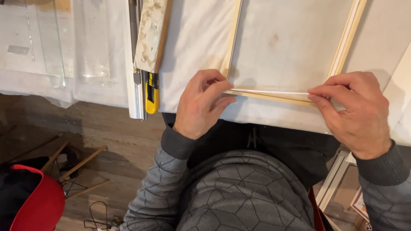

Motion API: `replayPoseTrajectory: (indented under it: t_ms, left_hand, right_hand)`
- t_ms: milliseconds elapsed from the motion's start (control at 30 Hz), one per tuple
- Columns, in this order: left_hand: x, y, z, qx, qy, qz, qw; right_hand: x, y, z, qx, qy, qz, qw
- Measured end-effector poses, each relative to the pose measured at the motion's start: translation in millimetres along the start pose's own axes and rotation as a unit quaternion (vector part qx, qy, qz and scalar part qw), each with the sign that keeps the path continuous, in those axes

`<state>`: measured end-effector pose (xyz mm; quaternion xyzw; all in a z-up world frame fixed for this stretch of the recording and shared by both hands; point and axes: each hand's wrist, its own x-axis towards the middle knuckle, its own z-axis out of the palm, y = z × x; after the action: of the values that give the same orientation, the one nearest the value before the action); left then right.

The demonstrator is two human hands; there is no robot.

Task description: Assembling a picture frame by applying mounting strips and cleaning the interior.

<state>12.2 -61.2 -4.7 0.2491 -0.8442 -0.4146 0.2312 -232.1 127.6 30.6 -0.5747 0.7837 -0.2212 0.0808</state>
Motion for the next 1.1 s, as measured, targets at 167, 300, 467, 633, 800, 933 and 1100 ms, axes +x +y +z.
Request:
replayPoseTrajectory:
  t_ms: [167,300,467,633,800,933,1100]
  left_hand:
    - [1.6,-0.4,2.1,0.048,-0.006,0.025,0.999]
    - [1.0,-1.7,6.6,0.03,0.002,0.022,0.999]
    - [2.6,5.5,8.5,0.026,-0.01,0.007,1.0]
    - [9.1,26.6,27.4,0.08,0.013,0.058,0.995]
    - [33.8,62.6,73.2,0.054,-0.053,0.169,0.983]
    - [42.4,68.0,98.0,0.055,-0.105,0.198,0.973]
    - [43.5,67.3,105.0,0.08,-0.112,0.181,0.974]
  right_hand:
    - [2.4,-1.3,2.8,0.015,-0.018,0.017,1.0]
    - [7.7,1.9,-9.4,0.01,-0.042,-0.013,0.999]
    - [9.2,32.1,-26.9,0.0,-0.086,-0.054,0.995]
    - [8.3,48.8,-29.4,0.016,-0.161,-0.087,0.983]
    - [12.1,52.7,-26.7,0.021,-0.164,-0.113,0.98]
    - [8.8,61.4,-21.7,0.041,-0.151,-0.121,0.98]
    - [6.6,69.7,-17.5,0.066,-0.137,-0.123,0.981]
